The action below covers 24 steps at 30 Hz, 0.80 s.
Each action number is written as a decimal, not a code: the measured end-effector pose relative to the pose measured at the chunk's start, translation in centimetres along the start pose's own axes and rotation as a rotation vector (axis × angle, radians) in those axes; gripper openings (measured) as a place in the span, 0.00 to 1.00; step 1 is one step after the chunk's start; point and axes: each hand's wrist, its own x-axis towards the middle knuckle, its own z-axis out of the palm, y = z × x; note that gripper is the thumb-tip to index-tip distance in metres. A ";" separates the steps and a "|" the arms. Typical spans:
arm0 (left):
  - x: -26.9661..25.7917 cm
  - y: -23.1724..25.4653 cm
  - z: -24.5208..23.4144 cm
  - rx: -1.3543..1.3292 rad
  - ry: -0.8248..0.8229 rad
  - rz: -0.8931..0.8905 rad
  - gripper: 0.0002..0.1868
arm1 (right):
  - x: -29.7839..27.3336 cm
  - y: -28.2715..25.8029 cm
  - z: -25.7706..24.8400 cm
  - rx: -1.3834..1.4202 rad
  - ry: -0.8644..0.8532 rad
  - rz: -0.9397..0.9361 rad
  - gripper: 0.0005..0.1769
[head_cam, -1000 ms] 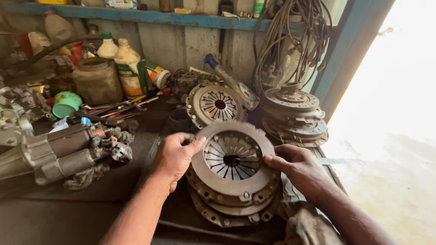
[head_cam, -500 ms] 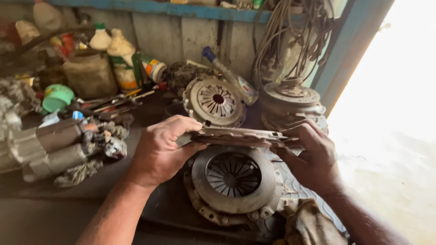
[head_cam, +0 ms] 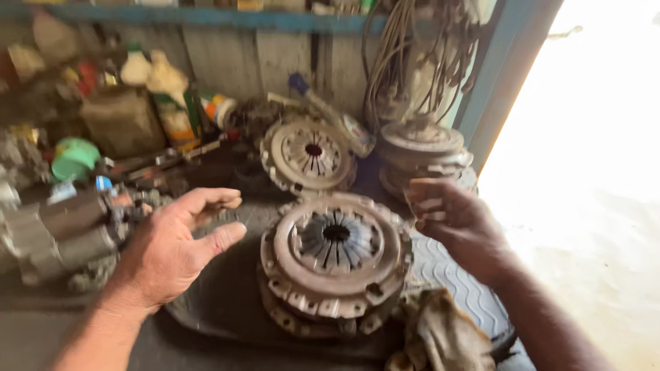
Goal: The person wipes and cleans multiple automotive clutch components using a cloth, handling the parts one at a time and rotating them to reach different surfaces.
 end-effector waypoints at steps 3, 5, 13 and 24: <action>2.0 -2.1 3.9 -0.659 0.022 -0.253 0.24 | 0.4 0.3 0.6 0.190 0.082 0.275 0.22; 2.6 -2.7 6.0 -0.794 0.009 -0.498 0.31 | 0.0 0.4 0.8 0.238 0.099 0.464 0.22; 0.6 0.6 8.8 -0.747 0.058 -0.563 0.43 | 0.0 -0.5 1.0 0.290 -0.082 0.455 0.23; -0.6 0.7 9.4 -0.785 0.110 -0.437 0.47 | -0.3 -1.3 1.2 0.139 -0.154 0.348 0.25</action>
